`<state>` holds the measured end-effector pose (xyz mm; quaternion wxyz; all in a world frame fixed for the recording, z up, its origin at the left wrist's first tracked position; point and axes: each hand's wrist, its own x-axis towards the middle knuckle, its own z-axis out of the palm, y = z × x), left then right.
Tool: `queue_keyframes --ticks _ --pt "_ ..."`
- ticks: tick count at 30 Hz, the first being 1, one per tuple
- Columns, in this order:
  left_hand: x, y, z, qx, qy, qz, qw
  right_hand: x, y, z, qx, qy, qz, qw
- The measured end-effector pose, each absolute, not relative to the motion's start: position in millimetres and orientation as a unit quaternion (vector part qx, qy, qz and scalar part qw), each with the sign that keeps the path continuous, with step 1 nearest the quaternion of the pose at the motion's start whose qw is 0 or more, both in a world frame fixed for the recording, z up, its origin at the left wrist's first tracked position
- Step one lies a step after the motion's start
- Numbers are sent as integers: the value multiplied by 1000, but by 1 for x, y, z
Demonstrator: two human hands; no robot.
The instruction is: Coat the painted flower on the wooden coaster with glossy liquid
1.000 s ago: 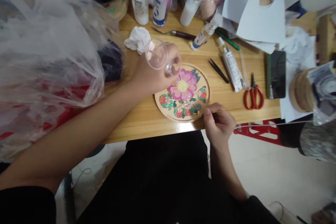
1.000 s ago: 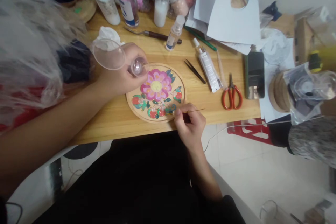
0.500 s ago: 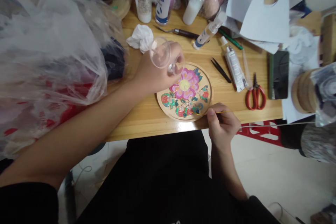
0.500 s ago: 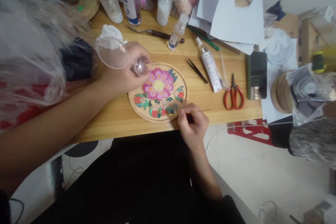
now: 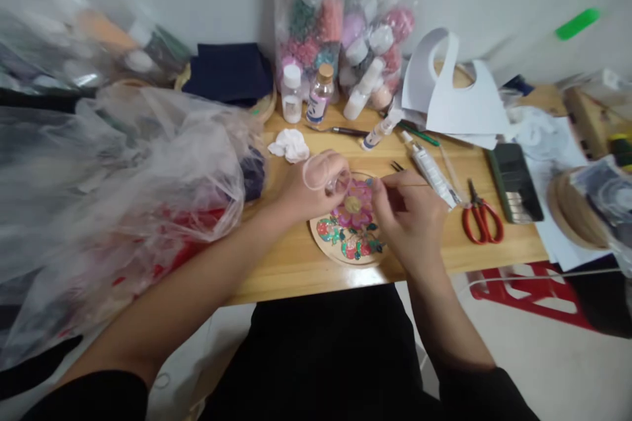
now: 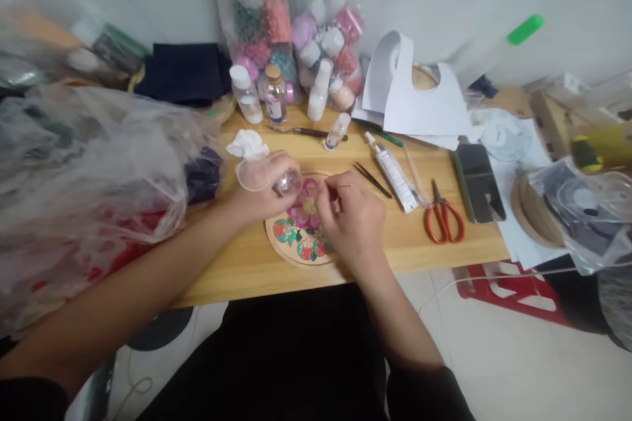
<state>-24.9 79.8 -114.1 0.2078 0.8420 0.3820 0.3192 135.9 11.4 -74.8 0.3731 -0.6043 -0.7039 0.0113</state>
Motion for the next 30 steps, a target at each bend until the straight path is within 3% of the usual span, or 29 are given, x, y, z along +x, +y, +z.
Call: queue_keyframes --ticks 6,14,20,30 --pt "-24 80 -112 847 390 273 236 136 17 -74 -619 -697 92 351" --pt "-25 80 -109 845 397 264 243 143 14 -80 -635 -574 269 442" --pt "-24 82 -116 837 398 299 227 155 -14 -82 -623 -552 250 495" --pt "-23 84 -117 842 404 282 219 170 -75 -105 -634 -559 263 465"
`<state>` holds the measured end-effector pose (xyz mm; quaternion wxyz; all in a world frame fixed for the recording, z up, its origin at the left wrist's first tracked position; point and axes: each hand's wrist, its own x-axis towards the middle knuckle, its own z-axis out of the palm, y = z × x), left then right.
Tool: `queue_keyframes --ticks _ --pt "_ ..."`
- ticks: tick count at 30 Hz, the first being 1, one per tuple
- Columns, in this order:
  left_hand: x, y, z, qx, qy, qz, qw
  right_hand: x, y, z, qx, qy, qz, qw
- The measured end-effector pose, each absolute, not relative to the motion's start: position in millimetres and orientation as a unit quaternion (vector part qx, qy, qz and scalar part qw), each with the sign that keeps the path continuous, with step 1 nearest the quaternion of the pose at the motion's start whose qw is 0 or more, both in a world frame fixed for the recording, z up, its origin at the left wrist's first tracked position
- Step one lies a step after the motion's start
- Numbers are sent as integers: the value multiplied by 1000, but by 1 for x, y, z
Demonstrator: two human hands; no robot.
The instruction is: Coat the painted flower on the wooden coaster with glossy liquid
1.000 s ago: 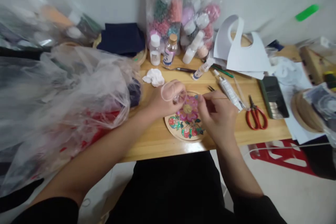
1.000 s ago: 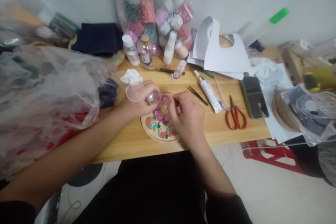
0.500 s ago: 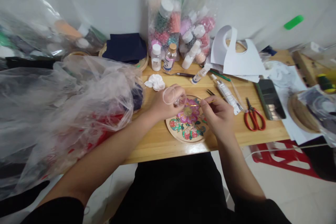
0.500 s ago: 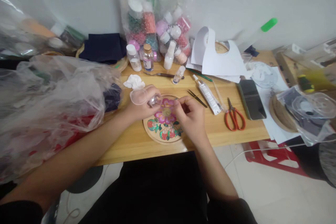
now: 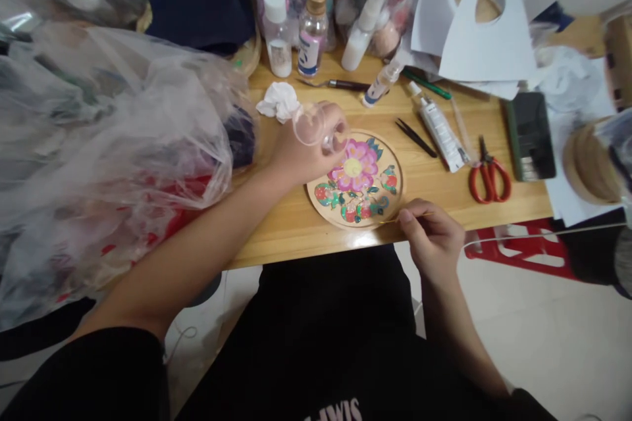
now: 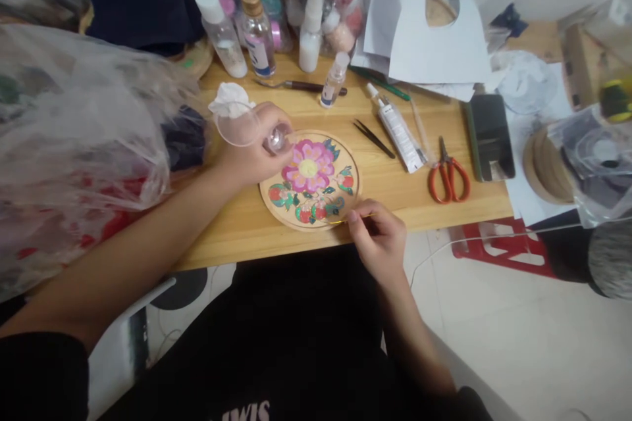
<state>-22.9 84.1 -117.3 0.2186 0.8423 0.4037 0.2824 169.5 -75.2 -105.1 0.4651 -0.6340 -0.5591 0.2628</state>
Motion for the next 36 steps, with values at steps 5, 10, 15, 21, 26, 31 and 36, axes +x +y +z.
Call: queue_keyframes --ticks 5,10,15,21,26,31,36 --pt "-23 85 -118 848 403 272 210 167 -77 -108 -640 -568 262 447" --pt "-24 84 -118 853 403 269 193 166 -76 -107 -638 -582 252 437" --pt "-24 86 -120 853 401 270 196 166 -76 -107 -644 -586 249 424" --pt "-23 85 -120 849 408 269 201 166 -78 -107 -639 -582 258 431" --pt "-24 84 -118 851 408 267 197 159 -76 -104 -632 -588 248 439" --pt "-24 85 -120 851 408 266 196 153 -76 -104 -643 -584 241 432" --pt "-23 86 -120 851 405 268 200 153 -76 -106 -660 -576 232 423"
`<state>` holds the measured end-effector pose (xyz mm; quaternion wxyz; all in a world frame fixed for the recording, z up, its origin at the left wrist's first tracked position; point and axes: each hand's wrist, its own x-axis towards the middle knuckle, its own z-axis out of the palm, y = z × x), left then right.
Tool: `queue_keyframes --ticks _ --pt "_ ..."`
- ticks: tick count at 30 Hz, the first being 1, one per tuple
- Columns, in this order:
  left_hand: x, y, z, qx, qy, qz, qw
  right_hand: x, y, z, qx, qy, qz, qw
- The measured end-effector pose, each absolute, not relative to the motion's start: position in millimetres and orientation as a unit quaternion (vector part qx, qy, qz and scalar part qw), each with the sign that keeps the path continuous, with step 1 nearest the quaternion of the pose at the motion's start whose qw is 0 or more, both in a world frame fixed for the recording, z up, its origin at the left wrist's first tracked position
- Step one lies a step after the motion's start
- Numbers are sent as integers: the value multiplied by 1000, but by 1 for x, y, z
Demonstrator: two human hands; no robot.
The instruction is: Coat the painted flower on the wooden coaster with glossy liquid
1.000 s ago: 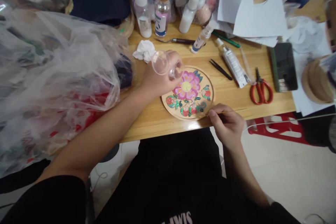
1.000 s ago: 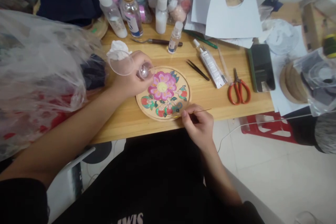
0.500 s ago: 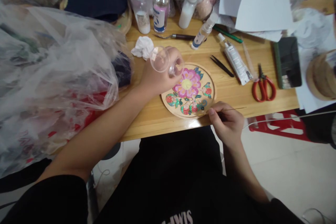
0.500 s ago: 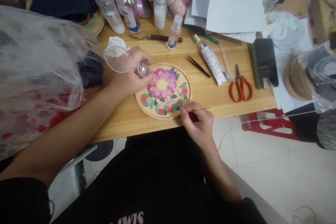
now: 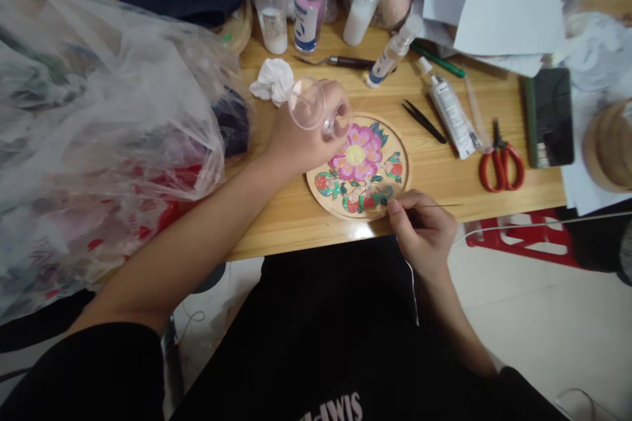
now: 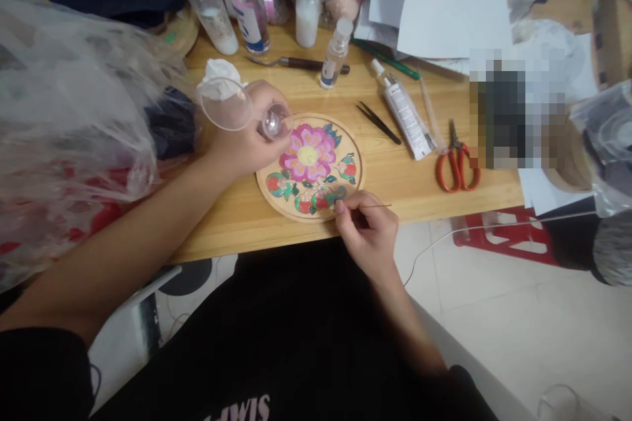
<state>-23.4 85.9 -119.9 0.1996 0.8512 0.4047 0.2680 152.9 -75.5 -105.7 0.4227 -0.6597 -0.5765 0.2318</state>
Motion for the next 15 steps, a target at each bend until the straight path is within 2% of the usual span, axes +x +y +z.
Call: queue_keyframes --ticks 15 --pt "-23 84 -118 848 415 261 200 154 -78 -110 -655 -575 230 433"
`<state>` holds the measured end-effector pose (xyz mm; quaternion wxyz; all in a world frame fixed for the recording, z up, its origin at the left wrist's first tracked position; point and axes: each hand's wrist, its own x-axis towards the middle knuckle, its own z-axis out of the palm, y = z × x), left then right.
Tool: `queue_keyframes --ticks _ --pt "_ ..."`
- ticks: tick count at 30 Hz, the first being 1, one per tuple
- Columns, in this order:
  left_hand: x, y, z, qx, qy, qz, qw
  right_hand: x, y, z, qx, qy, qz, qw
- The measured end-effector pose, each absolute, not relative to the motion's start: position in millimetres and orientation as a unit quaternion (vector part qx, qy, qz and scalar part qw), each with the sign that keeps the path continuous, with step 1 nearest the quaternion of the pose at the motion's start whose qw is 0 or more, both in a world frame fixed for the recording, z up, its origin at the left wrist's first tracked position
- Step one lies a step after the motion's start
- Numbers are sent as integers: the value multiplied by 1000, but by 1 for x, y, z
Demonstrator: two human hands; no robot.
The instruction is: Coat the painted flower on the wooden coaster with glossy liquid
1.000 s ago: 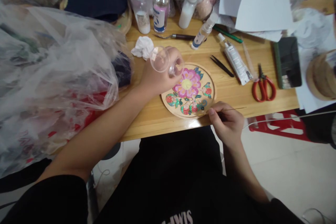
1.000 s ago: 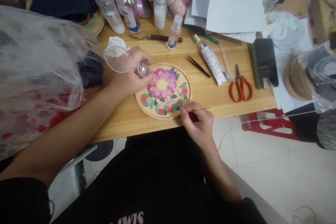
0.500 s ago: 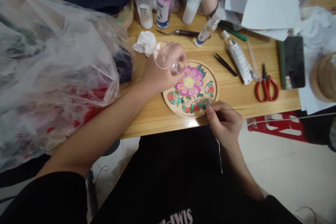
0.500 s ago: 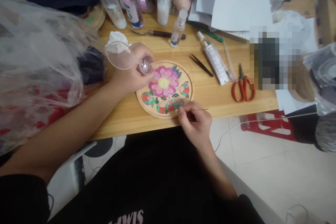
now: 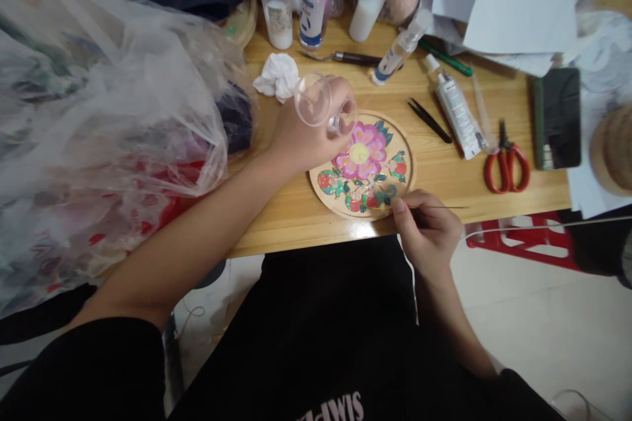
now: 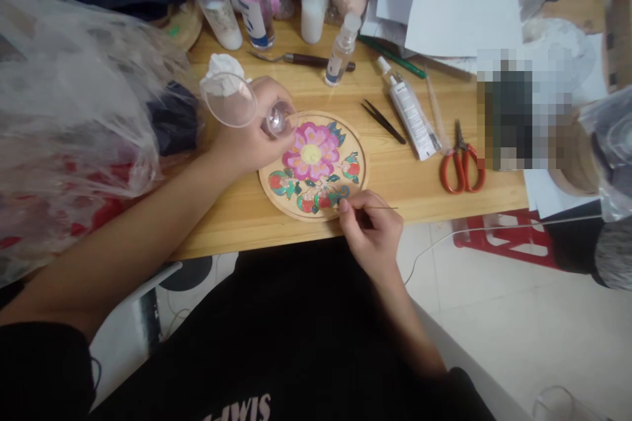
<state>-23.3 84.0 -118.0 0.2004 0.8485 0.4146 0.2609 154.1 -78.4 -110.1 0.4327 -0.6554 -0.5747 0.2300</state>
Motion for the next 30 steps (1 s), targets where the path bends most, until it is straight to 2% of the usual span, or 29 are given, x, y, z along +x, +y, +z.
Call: queue_keyframes --ticks 10,19,24,30 --pt "-23 83 -119 845 402 284 212 150 -45 -92 -660 -527 184 503" --pt "-24 81 -116 844 400 280 222 137 6 -78 -606 -673 78 417" --pt "-24 81 -118 840 385 313 220 138 15 -80 -610 -676 135 390" --pt "-24 80 -116 841 398 287 229 142 17 -83 -629 -619 227 411"
